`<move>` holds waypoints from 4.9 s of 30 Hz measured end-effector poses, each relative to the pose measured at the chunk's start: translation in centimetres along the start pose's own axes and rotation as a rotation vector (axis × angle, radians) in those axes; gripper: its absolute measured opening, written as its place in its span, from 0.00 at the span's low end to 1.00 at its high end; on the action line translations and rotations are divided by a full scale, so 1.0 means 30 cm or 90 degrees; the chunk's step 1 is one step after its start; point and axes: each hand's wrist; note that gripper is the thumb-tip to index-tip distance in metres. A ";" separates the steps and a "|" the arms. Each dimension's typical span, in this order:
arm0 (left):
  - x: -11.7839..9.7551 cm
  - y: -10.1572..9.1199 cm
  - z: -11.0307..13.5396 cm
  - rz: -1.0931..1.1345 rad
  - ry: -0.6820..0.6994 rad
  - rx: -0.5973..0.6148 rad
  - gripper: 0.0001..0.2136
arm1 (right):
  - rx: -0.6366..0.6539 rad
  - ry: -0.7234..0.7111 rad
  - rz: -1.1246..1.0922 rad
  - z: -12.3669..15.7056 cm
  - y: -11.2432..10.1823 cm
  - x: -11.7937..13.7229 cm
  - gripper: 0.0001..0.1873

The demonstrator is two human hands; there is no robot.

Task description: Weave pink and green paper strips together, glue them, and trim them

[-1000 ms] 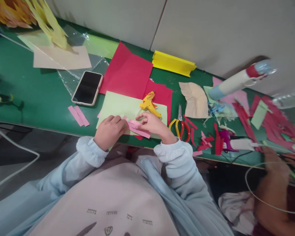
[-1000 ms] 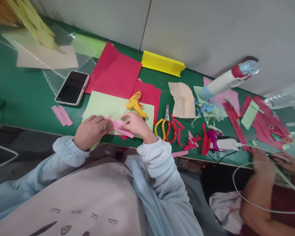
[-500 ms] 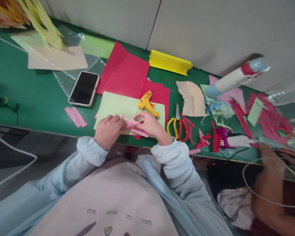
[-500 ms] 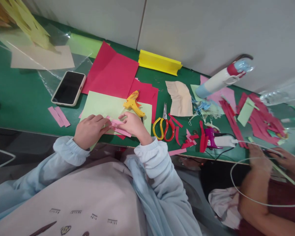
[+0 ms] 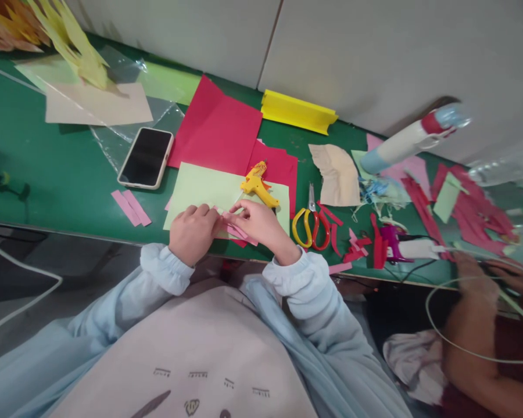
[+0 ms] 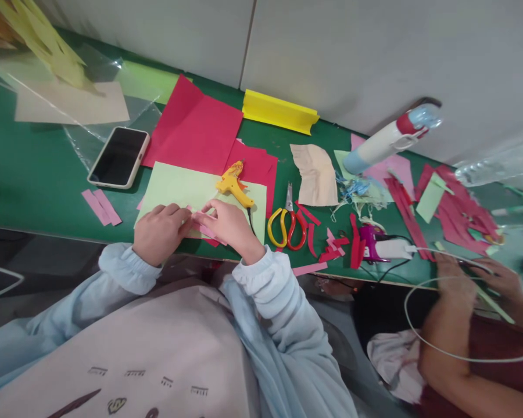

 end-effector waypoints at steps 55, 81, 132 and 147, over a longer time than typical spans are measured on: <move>0.118 -0.002 0.018 0.187 0.086 0.003 0.12 | -0.039 -0.149 0.079 0.035 0.047 -0.010 0.09; 0.172 0.014 0.083 0.148 0.213 -0.045 0.13 | 0.099 -0.127 0.497 0.088 -0.020 0.167 0.14; 0.167 0.014 -0.218 0.242 0.324 0.188 0.10 | 0.037 -0.159 0.269 0.138 0.054 0.017 0.18; 0.182 -0.152 -0.103 0.804 -0.172 0.331 0.13 | -0.463 -0.056 -0.169 0.155 0.027 -0.003 0.07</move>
Point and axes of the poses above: each hand's wrist, its own z-axis away from the middle knuckle, its own y-axis out of the palm, x = y × z, and after that the axes turned 11 degrees about -y, right-handed
